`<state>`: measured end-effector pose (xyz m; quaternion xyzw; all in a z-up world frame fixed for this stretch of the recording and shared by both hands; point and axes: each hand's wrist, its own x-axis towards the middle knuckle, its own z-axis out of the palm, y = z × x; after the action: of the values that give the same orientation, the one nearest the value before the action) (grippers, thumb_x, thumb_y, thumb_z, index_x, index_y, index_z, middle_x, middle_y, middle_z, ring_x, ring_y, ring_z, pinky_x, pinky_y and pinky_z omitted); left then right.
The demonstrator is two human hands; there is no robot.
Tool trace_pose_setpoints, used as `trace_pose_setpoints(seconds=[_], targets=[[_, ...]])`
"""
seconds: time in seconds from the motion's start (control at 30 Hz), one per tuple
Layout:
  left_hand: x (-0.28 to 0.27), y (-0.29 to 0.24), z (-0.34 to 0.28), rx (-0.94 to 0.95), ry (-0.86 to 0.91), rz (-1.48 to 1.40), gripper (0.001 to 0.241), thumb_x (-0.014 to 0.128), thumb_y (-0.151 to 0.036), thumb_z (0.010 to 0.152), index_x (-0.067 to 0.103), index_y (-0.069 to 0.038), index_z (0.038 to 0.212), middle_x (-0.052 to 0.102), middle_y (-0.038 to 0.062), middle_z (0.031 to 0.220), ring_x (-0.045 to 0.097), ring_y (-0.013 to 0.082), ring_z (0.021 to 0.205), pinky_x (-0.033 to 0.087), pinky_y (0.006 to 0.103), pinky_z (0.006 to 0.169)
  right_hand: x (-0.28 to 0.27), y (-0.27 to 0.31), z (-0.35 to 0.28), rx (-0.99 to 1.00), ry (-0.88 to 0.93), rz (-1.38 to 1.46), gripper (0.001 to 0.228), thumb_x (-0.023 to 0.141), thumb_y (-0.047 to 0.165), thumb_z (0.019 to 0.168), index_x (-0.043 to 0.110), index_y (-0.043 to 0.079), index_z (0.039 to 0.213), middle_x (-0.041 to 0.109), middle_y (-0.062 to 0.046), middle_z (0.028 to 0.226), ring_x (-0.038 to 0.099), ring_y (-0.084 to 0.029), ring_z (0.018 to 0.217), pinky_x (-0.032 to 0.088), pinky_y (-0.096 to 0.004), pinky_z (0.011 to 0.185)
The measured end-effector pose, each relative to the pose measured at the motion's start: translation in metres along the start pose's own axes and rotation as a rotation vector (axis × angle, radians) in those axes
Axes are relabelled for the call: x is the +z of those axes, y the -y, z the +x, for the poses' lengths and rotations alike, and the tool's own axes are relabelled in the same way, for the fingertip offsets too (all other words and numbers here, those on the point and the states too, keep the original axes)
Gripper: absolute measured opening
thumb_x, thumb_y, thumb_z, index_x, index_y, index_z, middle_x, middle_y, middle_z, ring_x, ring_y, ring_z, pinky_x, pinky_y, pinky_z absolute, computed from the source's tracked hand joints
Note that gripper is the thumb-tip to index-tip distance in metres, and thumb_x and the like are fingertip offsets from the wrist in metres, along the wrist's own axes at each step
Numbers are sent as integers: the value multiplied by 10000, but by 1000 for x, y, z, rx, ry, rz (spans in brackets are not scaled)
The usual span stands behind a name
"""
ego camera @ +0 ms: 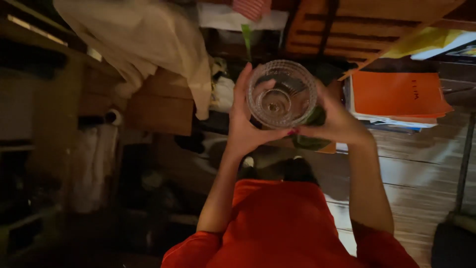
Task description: Wiping and polishing glassware with a cloth in a restaurant environment.
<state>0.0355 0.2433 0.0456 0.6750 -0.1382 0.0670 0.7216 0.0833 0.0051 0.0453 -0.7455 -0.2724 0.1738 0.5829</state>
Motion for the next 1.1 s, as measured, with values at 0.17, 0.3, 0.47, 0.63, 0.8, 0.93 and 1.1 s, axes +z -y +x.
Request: trace_pose_setpoints(seconds=[0.17, 0.3, 0.47, 0.63, 0.8, 0.93, 1.1], targets=[[-35, -13, 8, 44, 1, 147, 1200, 943, -289, 825, 166, -125, 1724, 324, 179, 1686, 464, 303, 1525, 507, 496, 1206, 41, 26, 33, -33, -146, -112, 1118, 913, 141, 715, 255, 61, 1614, 404, -135, 1607, 392, -287, 1500, 341, -431, 1217], [-41, -29, 26, -17, 53, 67, 1279, 938, -394, 801, 94, -104, 1718, 233, 184, 1766, 411, 337, 1598, 471, 504, 1207, 57, 29, 44, -96, -367, -133, 1060, 931, 128, 747, 309, 63, 1604, 428, -120, 1606, 459, -293, 1501, 426, -432, 1216], [-35, -81, 58, 34, 146, -28, 1308, 945, -402, 812, 34, -106, 1702, 155, 180, 1783, 386, 317, 1604, 440, 477, 1257, 55, 62, 42, -200, -495, 53, 1099, 945, 170, 761, 271, 54, 1621, 373, -135, 1655, 469, -304, 1524, 445, -464, 1239], [-21, -85, 71, 84, 145, -100, 1361, 937, -457, 780, -19, -91, 1677, 159, 151, 1754, 376, 279, 1576, 433, 440, 1262, 47, 94, 43, -257, -564, 284, 1053, 921, 224, 816, 249, 45, 1607, 429, -140, 1630, 529, -308, 1493, 480, -450, 1243], [-22, -70, 78, -1, 105, -3, 979, 882, -370, 843, 398, 4, 1607, 551, 152, 1561, 557, 263, 1450, 450, 398, 1224, 29, 89, 66, -249, -558, -48, 1045, 873, 123, 759, 275, 43, 1612, 530, -152, 1541, 549, -294, 1425, 434, -417, 1220], [-32, -62, 99, -27, 3, -40, 924, 869, -374, 872, 410, 3, 1580, 566, 149, 1506, 579, 230, 1405, 478, 382, 1188, 12, 76, 109, -292, -433, 52, 1019, 863, 114, 837, 212, 43, 1618, 469, -153, 1574, 519, -272, 1451, 446, -406, 1207], [-53, -23, 131, -42, -139, -108, 730, 914, -271, 853, 572, 53, 1411, 684, 156, 1310, 675, 220, 1187, 566, 358, 1050, -18, 87, 177, -214, -294, -183, 1008, 878, 90, 796, 263, 60, 1595, 590, -181, 1475, 600, -266, 1344, 482, -389, 1105]])
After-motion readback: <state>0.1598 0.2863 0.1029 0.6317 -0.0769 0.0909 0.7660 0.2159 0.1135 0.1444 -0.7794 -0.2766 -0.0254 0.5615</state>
